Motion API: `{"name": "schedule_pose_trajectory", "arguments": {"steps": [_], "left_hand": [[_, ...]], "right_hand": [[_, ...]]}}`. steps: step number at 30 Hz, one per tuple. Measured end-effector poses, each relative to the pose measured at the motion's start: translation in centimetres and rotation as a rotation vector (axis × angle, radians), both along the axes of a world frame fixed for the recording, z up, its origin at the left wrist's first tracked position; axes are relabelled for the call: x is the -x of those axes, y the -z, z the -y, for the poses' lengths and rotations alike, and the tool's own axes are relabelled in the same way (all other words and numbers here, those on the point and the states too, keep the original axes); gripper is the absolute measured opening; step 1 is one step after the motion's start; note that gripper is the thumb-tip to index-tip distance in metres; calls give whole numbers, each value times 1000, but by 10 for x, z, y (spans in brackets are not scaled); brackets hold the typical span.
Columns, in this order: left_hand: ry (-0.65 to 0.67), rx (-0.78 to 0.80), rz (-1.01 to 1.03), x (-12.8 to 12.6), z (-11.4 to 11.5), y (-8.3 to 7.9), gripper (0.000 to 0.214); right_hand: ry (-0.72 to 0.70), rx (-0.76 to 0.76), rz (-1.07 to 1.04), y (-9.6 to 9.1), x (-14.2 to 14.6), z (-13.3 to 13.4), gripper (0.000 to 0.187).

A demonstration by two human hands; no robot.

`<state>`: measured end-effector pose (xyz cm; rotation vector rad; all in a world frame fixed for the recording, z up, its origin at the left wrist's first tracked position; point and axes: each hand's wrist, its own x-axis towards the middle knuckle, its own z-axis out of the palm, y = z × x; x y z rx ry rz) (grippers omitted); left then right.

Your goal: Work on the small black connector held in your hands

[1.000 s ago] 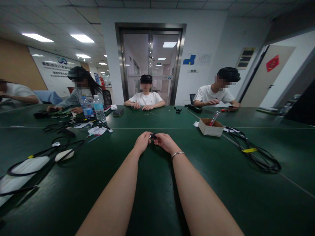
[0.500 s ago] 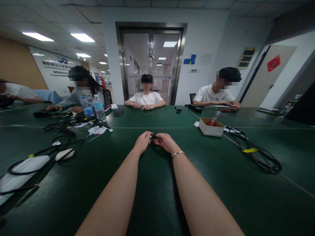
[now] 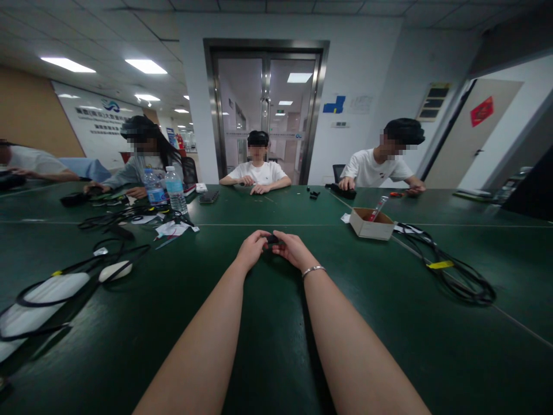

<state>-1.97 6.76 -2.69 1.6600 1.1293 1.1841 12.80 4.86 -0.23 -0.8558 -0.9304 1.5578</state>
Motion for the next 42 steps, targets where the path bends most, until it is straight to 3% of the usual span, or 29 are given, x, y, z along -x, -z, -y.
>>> {"name": "schedule_pose_trajectory", "arguments": {"steps": [10, 42], "left_hand": [[-51, 18, 19, -1, 5, -5, 27], [-9, 22, 7, 0, 5, -4, 27]], "right_hand": [[22, 23, -9, 2, -1, -1, 12], [27, 15, 3, 2, 0, -1, 8]]}}
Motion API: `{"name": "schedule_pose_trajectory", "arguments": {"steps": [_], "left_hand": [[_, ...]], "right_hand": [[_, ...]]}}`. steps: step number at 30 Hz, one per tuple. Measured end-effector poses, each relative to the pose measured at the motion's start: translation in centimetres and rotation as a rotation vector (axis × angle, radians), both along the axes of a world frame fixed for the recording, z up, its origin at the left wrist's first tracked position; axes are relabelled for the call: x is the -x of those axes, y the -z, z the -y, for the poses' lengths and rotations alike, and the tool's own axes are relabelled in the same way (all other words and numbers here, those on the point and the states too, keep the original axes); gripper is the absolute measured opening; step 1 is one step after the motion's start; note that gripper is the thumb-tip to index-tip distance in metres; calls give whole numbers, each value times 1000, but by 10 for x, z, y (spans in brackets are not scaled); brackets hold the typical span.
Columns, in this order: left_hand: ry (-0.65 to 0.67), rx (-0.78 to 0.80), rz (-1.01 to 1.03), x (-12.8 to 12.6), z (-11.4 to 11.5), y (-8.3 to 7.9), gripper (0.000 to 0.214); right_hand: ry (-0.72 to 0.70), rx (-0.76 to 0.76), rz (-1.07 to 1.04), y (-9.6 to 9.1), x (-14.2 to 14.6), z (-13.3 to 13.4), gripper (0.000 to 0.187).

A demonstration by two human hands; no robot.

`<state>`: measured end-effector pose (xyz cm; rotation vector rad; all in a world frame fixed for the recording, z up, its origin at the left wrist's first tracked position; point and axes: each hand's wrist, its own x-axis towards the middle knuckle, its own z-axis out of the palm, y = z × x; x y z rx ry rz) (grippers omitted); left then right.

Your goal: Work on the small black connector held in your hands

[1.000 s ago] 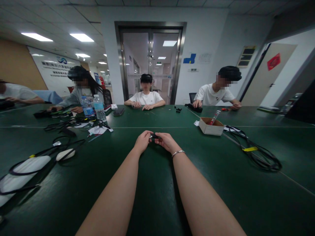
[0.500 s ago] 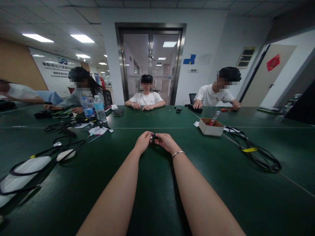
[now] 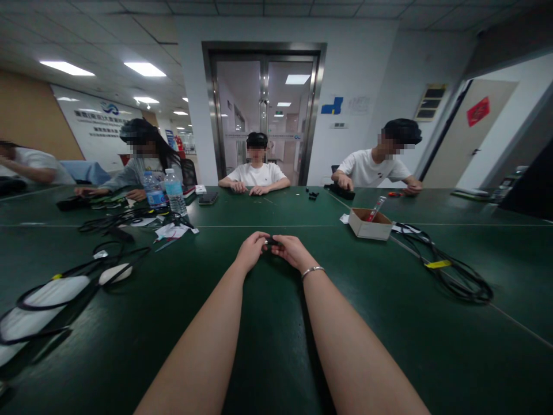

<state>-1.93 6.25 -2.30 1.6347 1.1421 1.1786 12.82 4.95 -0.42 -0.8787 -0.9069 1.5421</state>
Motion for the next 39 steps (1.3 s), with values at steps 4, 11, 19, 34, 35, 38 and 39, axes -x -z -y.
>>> {"name": "schedule_pose_trajectory", "arguments": {"steps": [4, 11, 19, 34, 35, 38, 39], "left_hand": [[4, -16, -21, 0, 0, 0, 27], [-9, -32, -43, 1, -1, 2, 28], [-2, -28, -47, 1, -3, 3, 25], [-33, -31, -47, 0, 1, -1, 23], [-27, -24, -48, 0, 2, -1, 23], [-25, -34, -65, 1, 4, -3, 23], [-29, -45, -71, 1, 4, -3, 23]], "right_hand": [[15, 25, 2, 0, 0, 0, 10], [10, 21, -3, 0, 0, 0, 8], [5, 26, -10, -1, 1, 0, 11], [-4, 31, 13, -2, 1, 1, 14], [-6, 32, 14, -2, 1, 1, 14], [5, 40, 13, -3, 1, 2, 11], [11, 42, 12, -3, 1, 2, 10]]}}
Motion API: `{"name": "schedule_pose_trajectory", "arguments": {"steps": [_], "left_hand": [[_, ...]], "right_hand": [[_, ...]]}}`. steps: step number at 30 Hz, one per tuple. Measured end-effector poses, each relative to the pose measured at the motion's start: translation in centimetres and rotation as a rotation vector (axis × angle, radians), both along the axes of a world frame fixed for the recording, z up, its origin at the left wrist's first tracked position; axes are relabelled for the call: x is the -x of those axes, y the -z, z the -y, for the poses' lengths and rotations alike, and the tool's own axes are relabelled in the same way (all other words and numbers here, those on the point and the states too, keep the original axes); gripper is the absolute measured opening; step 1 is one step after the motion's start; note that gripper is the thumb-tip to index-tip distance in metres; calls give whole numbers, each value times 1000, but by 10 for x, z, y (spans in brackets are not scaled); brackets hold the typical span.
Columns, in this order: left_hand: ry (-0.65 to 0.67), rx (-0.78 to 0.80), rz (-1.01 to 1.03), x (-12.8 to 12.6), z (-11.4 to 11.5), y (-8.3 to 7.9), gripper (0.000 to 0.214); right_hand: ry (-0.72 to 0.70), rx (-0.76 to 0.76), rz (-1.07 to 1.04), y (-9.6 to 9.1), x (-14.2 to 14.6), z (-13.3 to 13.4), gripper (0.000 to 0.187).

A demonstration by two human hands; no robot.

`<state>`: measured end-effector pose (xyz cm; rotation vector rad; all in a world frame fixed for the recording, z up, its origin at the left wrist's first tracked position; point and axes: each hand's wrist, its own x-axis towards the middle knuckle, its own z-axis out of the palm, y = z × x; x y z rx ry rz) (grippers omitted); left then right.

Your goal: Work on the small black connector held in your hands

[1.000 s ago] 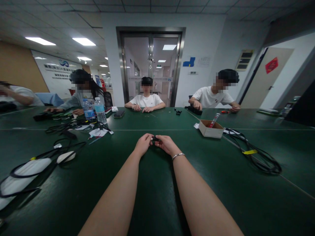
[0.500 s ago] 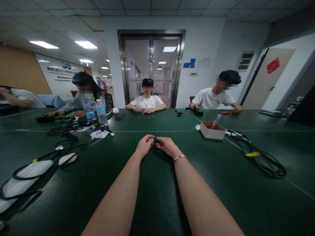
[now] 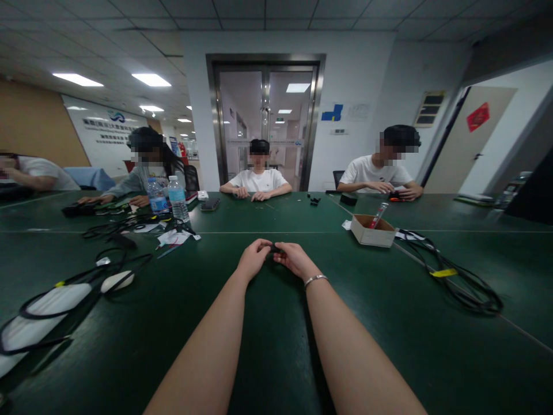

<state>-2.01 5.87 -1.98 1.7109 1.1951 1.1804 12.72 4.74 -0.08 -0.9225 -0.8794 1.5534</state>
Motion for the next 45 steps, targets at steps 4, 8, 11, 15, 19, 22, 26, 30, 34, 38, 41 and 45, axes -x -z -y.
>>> {"name": "schedule_pose_trajectory", "arguments": {"steps": [4, 8, 11, 15, 19, 22, 26, 30, 34, 38, 41, 45], "left_hand": [[1, -5, 4, 0, -1, 1, 23], [24, 25, 30, -1, -3, 3, 23], [23, 14, 28, 0, -4, 5, 24], [6, -25, 17, 0, -5, 5, 23], [0, -19, 11, 1, -3, 3, 23], [-8, 3, -1, 0, -1, 2, 24], [-1, 9, -13, 0, -2, 2, 24], [3, -24, -5, 1, -5, 4, 22], [-4, -16, -14, 1, -3, 3, 23], [-3, 2, -37, 1, 0, 0, 24], [-13, 2, -53, 0, 0, 1, 24], [-25, -9, -70, 0, -3, 4, 24]], "right_hand": [[4, 0, -1, 0, 0, 0, 11], [-15, 0, -6, 2, 0, -2, 13], [-9, -1, -11, 3, 0, -4, 14], [-6, -4, -3, 5, -1, -6, 11], [-14, -9, -10, 5, -2, -5, 14], [-22, -5, -3, 4, -1, -5, 12], [-11, -1, 1, 3, 0, -4, 11], [-17, -8, 2, 2, -1, -3, 11], [-27, -14, 14, 3, -1, -4, 10], [-31, -18, 17, 4, -2, -5, 10], [-27, -9, 19, 4, -1, -5, 12], [-30, -9, 16, 4, -1, -5, 14]]}}
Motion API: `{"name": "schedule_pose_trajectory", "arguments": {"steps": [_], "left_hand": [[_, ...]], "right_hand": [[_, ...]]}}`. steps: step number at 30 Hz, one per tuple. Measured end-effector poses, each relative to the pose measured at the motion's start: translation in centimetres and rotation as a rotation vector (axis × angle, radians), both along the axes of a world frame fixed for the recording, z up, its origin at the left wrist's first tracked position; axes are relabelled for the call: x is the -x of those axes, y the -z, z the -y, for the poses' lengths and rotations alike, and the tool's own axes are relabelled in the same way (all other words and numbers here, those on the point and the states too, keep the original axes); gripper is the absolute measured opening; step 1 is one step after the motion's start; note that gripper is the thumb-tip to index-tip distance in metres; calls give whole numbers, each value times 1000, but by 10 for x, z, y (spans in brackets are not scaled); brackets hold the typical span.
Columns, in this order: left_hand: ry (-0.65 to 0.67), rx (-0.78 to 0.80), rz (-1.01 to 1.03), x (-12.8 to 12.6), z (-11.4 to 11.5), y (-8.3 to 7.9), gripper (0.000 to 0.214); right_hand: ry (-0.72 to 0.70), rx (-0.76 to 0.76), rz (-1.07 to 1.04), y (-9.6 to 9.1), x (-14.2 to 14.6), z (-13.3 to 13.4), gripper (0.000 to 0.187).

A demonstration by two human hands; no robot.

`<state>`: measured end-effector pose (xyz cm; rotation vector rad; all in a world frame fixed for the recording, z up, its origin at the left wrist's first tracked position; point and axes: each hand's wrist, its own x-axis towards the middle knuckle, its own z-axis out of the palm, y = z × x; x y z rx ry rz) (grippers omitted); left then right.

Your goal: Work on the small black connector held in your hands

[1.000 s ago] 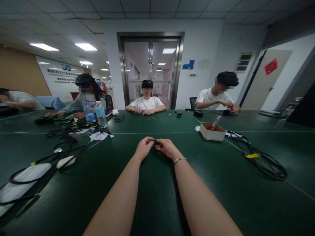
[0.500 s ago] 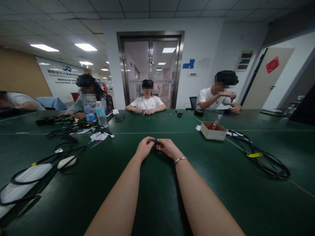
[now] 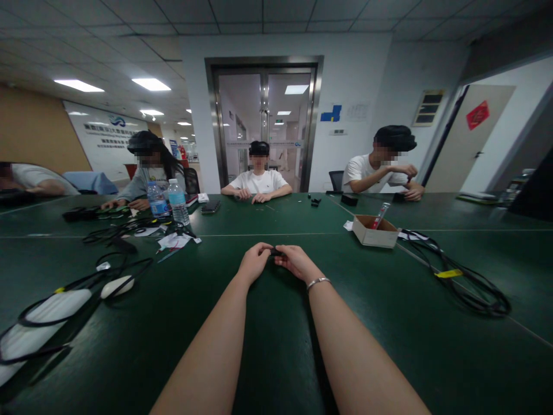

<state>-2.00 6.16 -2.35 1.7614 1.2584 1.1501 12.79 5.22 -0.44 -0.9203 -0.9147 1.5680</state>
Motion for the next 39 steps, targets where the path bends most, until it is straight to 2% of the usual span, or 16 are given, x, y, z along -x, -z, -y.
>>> {"name": "schedule_pose_trajectory", "arguments": {"steps": [29, 39], "left_hand": [[0, -36, -47, 0, 5, -4, 24], [20, 11, -15, 0, 3, -3, 25]], "right_hand": [[1, -16, 16, 2, 0, 0, 11], [-14, -10, 9, 1, 0, 0, 12]]}}
